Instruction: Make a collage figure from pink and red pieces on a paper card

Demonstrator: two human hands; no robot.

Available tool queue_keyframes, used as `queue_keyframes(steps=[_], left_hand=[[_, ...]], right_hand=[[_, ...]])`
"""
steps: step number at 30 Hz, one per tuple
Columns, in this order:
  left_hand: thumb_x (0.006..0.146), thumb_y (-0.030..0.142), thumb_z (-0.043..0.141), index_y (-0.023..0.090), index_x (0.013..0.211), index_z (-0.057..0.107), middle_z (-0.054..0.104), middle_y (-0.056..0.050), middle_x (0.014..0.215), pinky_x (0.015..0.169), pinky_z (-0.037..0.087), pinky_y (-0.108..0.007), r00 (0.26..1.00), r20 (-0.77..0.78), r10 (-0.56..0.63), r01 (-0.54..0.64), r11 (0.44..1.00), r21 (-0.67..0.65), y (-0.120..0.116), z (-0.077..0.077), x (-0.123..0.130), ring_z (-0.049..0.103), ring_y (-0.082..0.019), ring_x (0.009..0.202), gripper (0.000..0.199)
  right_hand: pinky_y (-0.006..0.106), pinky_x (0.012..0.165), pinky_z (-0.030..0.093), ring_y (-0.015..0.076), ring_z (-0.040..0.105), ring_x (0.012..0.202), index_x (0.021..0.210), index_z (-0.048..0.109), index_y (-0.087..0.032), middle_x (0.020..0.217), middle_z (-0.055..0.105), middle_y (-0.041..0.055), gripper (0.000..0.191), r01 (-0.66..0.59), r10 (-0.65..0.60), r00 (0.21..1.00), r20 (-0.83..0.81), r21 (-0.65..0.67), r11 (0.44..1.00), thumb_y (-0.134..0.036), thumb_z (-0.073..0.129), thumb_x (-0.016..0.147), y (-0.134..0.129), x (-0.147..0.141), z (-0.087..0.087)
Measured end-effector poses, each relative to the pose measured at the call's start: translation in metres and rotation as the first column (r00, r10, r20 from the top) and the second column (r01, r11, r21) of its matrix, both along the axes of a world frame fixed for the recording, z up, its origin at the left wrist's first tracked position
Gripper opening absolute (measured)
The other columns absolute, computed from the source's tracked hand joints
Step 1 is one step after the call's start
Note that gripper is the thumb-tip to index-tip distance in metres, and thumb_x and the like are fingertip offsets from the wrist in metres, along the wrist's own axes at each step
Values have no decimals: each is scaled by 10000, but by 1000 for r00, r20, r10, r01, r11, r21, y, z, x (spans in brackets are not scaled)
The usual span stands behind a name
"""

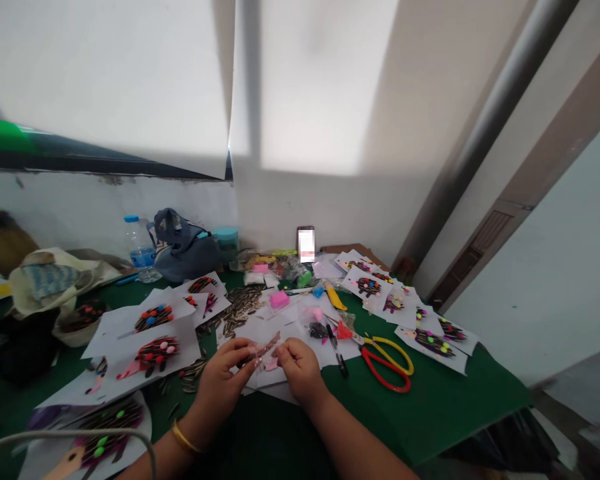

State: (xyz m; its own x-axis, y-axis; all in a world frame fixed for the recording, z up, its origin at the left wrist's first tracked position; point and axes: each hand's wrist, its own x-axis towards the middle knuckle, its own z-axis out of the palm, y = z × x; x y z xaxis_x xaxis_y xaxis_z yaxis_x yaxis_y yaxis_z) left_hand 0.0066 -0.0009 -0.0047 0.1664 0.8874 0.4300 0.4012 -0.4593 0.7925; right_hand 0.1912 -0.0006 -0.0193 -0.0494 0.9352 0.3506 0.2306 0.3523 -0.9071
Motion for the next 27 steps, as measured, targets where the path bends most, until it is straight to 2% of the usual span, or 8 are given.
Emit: queue_keyframes(steps=[2,4,10,14,16,18,22,27], left_hand=[[824,247,622,231,897,731,661,-63,1044,892,505,-352,1000,4,-16,16,1000,8,-1,0,1,632,-211,972,133],[821,241,611,223,889,724,664,-69,1045,905,506,-364,1000,8,-22,22,1000,13,-2,1,2,633,-216,982,134],[818,285,630,244,978,741,648,-68,1037,909,508,-375,998,-10,-55,54,997,-46,1,4,4,625,-227,989,199],[810,319,661,254,950,748,639,-69,1025,908,508,-384,998,-52,-23,20,998,-52,1,4,3,621,-235,985,177],[805,308,665,249,922,747,642,-68,1016,889,515,-380,998,-62,4,-7,999,-37,0,3,3,627,-232,967,154],[803,294,662,239,872,745,648,-66,1014,879,517,-376,998,-63,24,-25,1000,-18,0,2,2,631,-231,962,121],[793,232,643,224,837,727,659,-64,1033,871,520,-364,998,-59,25,-25,1000,-4,0,2,2,637,-220,960,96],[785,201,605,213,824,699,664,-62,1020,876,521,-366,998,-38,44,-43,999,28,0,2,2,637,-215,960,102]], right_hand=[[266,626,391,154,505,641,648,577,-195,637,532,1,431,41,-41,999,5,16,999,-470,447,953,0,2,1],[268,637,397,156,508,652,648,573,-196,650,535,4,416,30,-30,1000,2,24,999,-452,450,953,0,2,2],[291,751,458,182,595,791,801,666,-205,811,643,25,187,-115,114,993,-32,-6,993,-329,560,894,0,-1,6],[324,869,463,205,635,937,889,715,-225,960,706,47,165,-199,199,980,-16,12,980,-325,584,892,0,-3,6],[326,882,460,204,641,945,859,721,-226,957,712,48,178,-222,222,975,-22,22,975,-343,591,893,0,-3,3],[318,837,468,198,642,876,770,701,-214,868,706,42,206,-182,181,982,-45,0,983,-365,613,879,2,-2,-1],[291,695,448,177,579,712,670,620,-195,717,635,18,270,-4,-2,996,-84,-67,998,-414,682,815,5,3,-7],[282,695,415,171,538,722,700,598,-194,716,571,13,351,-10,10,999,-34,1,1000,-440,503,932,4,4,2]])
